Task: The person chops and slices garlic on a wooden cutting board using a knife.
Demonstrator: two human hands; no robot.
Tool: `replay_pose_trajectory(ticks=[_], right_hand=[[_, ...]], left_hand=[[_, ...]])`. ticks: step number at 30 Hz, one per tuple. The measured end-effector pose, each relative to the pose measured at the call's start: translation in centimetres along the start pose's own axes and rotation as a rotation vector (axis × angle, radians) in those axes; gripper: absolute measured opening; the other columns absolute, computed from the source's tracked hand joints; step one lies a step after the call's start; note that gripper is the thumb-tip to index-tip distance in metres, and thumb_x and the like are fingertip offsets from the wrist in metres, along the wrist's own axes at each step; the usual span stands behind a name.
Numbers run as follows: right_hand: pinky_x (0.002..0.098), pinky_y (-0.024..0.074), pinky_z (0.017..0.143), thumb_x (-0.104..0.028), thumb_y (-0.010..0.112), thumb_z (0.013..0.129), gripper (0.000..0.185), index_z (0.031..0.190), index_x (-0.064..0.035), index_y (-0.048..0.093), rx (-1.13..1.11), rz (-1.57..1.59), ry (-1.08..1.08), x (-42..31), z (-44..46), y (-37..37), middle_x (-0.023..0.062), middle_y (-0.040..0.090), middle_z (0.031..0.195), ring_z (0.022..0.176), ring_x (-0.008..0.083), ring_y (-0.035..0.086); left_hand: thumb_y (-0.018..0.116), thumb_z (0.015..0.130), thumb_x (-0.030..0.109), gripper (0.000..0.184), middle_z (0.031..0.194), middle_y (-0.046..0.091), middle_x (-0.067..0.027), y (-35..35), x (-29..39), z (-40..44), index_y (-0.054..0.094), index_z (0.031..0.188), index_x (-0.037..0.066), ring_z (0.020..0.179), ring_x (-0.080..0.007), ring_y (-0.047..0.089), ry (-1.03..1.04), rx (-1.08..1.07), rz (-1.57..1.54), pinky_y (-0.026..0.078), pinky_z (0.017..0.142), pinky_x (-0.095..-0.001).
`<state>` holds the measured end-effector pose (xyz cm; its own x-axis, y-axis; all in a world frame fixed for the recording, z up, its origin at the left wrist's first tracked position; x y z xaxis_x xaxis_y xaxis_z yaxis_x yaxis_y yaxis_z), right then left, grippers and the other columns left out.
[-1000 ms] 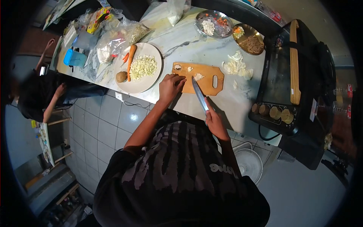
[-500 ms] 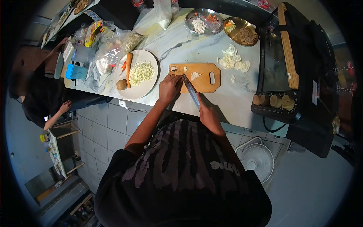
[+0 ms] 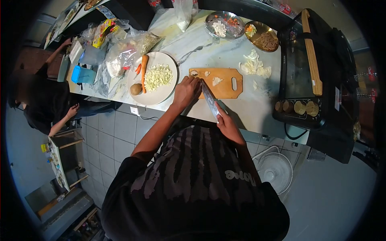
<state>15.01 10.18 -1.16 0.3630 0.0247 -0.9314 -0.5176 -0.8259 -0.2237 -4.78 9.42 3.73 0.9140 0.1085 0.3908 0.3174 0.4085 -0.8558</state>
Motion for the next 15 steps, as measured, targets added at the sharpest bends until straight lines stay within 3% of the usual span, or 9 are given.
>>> replay_pose_trajectory(ticks=[4, 8, 13, 15], right_hand=[[0.0412, 0.0495, 0.071, -0.007, 0.048, 0.102, 0.057, 0.156, -0.0183, 0.036, -0.064, -0.039, 0.004, -2.3, 1.5, 1.9, 0.0292, 0.062, 0.089, 0.075, 0.0463, 0.061], [0.0455, 0.0484, 0.07, -0.011, 0.048, 0.102, 0.057, 0.156, -0.0227, 0.034, -0.096, -0.183, -0.128, -5.9, 3.5, 5.2, 0.029, 0.059, 0.08, 0.072, 0.0462, 0.06], [0.0487, 0.0471, 0.072, -0.013, 0.047, 0.102, 0.057, 0.157, -0.0256, 0.033, -0.117, -0.215, -0.066, -8.9, 5.9, 8.1, 0.0291, 0.059, 0.08, 0.074, 0.0474, 0.059], [0.0459, 0.0472, 0.072, -0.014, 0.047, 0.103, 0.058, 0.157, -0.0263, 0.033, -0.082, -0.241, -0.053, -9.0, 6.6, 8.7, 0.0269, 0.058, 0.079, 0.072, 0.0431, 0.058]], left_hand=[[0.071, 0.085, 0.015, 0.016, 0.084, 0.066, -0.0119, -2.2, -3.9, -1.4, 0.069, 0.097, 0.003, 0.08, -0.0302, 0.064, -0.1, 0.095, -0.108, 0.053, 0.065, -0.0416], [0.072, 0.085, 0.014, 0.013, 0.083, 0.068, -0.0131, -6.4, -9.6, -3.5, 0.07, 0.091, 0.003, 0.073, -0.0293, 0.066, -0.297, 0.212, -0.061, 0.054, 0.066, -0.0394], [0.072, 0.09, 0.017, 0.02, 0.09, 0.072, -0.0138, -10.0, -17.6, -7.1, 0.074, 0.103, 0.003, 0.068, -0.0234, 0.069, -0.532, 0.35, -0.2, 0.054, 0.065, -0.0356], [0.071, 0.09, 0.015, 0.022, 0.092, 0.073, -0.0139, -10.9, -18.9, -7.7, 0.073, 0.108, 0.003, 0.068, -0.0226, 0.069, -0.566, 0.325, -0.212, 0.054, 0.065, -0.0345]])
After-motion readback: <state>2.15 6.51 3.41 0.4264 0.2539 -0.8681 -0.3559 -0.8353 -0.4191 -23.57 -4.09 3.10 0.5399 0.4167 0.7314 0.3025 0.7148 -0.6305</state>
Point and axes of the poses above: each hand's wrist, its own z-axis towards the middle knuckle, its own y-axis out of the palm, x = y × z, the point moved 9 cm from there along z, towards the middle knuckle
